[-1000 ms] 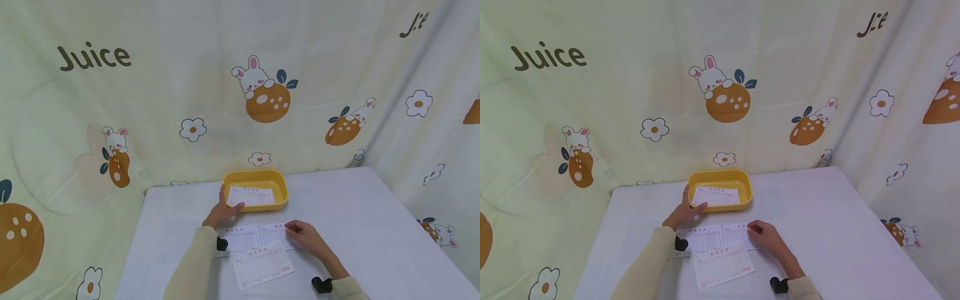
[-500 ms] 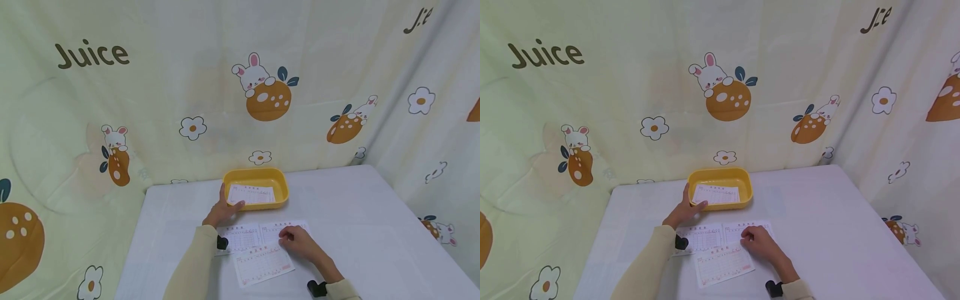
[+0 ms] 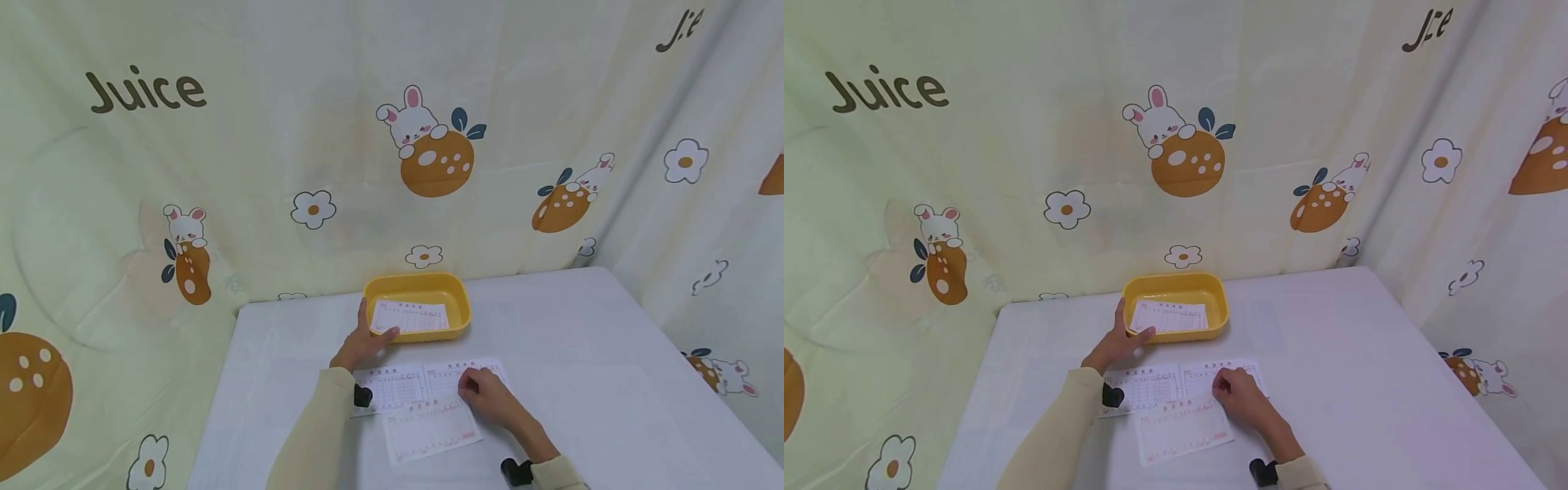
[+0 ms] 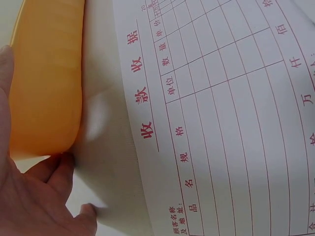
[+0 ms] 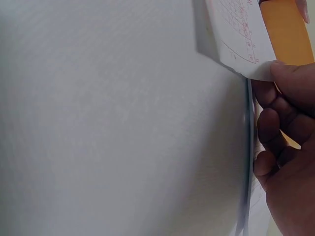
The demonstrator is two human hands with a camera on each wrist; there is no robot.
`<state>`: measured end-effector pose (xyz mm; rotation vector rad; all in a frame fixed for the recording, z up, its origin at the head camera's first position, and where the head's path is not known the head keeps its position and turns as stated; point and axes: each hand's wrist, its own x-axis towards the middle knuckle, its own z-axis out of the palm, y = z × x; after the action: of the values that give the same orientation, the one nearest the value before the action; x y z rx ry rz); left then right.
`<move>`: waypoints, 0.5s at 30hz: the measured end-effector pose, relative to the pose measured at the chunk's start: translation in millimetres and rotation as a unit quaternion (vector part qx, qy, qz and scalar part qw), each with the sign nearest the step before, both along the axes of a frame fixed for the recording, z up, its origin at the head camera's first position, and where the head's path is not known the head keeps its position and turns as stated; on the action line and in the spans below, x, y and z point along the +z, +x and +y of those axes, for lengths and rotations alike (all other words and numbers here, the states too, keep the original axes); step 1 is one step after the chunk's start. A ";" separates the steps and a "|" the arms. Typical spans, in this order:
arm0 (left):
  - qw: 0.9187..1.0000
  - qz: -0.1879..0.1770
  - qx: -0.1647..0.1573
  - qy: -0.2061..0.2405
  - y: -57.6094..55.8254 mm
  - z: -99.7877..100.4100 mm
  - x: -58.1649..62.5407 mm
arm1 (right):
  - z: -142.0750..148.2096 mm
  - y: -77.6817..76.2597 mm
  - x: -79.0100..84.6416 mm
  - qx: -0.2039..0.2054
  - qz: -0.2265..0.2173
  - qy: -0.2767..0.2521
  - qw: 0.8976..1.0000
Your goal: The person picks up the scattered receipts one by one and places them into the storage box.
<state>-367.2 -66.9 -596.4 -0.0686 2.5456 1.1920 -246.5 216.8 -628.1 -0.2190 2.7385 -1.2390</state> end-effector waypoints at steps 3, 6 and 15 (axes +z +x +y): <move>1.000 0.001 0.001 0.001 0.3 -0.1 0.1 | -0.6 1.0 0.8 -0.010 -0.004 -0.009 1.000; 1.000 0.002 0.000 0.003 -0.2 -0.3 -0.2 | -1.0 1.1 0.2 -0.017 -0.004 -0.017 1.000; 1.000 -0.003 -0.004 -0.011 -5.3 -0.1 -6.2 | 1.4 1.2 2.3 -0.026 0.010 -0.022 0.999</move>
<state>-372.5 -67.0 -602.5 -0.0679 2.5515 1.1587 -245.3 218.1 -625.8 -0.1649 2.7525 -1.3181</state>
